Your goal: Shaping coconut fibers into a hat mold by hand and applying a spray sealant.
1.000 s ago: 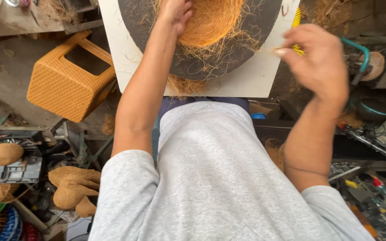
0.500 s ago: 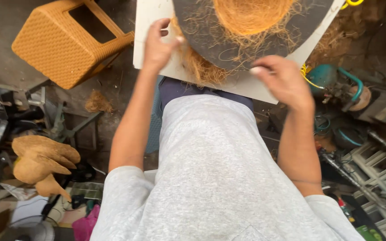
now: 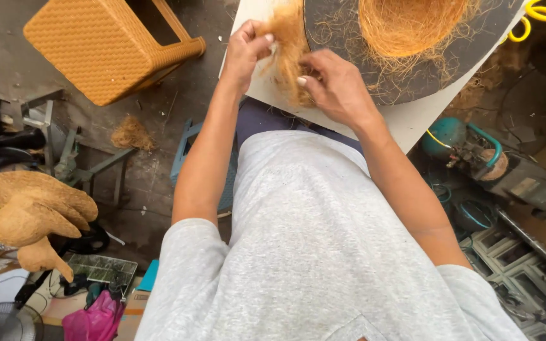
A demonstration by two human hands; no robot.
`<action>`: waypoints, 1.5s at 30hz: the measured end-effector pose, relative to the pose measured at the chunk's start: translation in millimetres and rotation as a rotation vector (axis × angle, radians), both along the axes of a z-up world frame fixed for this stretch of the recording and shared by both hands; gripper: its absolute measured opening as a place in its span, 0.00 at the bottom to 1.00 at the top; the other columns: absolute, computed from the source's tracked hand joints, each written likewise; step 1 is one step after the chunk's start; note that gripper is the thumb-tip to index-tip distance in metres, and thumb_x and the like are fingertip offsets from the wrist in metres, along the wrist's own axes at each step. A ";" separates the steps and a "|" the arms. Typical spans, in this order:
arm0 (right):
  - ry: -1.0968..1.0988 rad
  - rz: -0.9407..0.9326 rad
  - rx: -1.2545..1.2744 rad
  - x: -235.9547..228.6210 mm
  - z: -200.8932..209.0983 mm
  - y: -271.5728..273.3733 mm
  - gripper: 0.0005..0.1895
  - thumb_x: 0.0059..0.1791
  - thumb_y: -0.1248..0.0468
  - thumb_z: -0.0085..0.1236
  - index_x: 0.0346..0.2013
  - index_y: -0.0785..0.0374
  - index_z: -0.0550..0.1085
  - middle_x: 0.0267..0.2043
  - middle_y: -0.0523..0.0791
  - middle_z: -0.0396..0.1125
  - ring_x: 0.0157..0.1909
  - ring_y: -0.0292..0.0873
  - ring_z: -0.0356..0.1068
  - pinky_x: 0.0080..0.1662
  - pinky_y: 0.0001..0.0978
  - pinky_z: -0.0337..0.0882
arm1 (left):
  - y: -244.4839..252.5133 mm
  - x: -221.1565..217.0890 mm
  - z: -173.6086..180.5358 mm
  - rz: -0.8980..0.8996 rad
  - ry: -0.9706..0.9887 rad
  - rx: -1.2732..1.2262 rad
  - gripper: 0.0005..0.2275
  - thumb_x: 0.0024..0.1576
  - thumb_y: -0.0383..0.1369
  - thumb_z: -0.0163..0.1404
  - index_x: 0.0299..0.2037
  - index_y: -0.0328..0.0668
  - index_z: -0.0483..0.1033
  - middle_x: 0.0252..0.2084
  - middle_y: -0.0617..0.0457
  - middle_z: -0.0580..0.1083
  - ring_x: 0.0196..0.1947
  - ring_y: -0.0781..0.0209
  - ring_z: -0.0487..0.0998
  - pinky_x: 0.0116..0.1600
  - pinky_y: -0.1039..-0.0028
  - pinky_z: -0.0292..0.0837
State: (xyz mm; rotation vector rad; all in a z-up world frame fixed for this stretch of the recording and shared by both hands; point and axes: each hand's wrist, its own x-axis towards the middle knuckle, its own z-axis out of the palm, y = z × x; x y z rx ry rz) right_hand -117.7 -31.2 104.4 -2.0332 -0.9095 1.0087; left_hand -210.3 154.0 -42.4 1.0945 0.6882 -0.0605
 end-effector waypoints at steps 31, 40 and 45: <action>0.003 -0.240 -0.140 -4.0 11.4 30.4 0.12 0.51 0.56 0.44 0.41 0.61 0.67 0.42 0.49 0.65 0.42 0.49 0.65 0.42 0.43 0.66 | 48.5 16.5 57.4 0.634 -0.038 -0.082 0.15 0.52 0.40 0.57 0.43 0.42 0.69 0.41 0.47 0.72 0.41 0.51 0.72 0.46 0.60 0.68; 0.384 -0.588 0.401 30.8 -12.4 47.1 0.21 0.49 0.64 0.56 0.56 0.62 0.65 0.54 0.49 0.69 0.54 0.44 0.72 0.53 0.34 0.75 | -42.7 37.8 93.8 0.472 -0.257 0.326 0.12 0.65 0.43 0.41 0.49 0.44 0.63 0.46 0.48 0.69 0.45 0.58 0.74 0.51 0.69 0.72; 0.142 -0.454 0.377 31.6 1.7 28.3 0.12 0.54 0.67 0.45 0.50 0.64 0.73 0.46 0.43 0.72 0.48 0.38 0.69 0.51 0.31 0.69 | -62.1 26.2 96.8 0.225 -0.203 0.552 0.26 0.63 0.52 0.46 0.63 0.44 0.58 0.63 0.47 0.63 0.67 0.51 0.63 0.73 0.61 0.59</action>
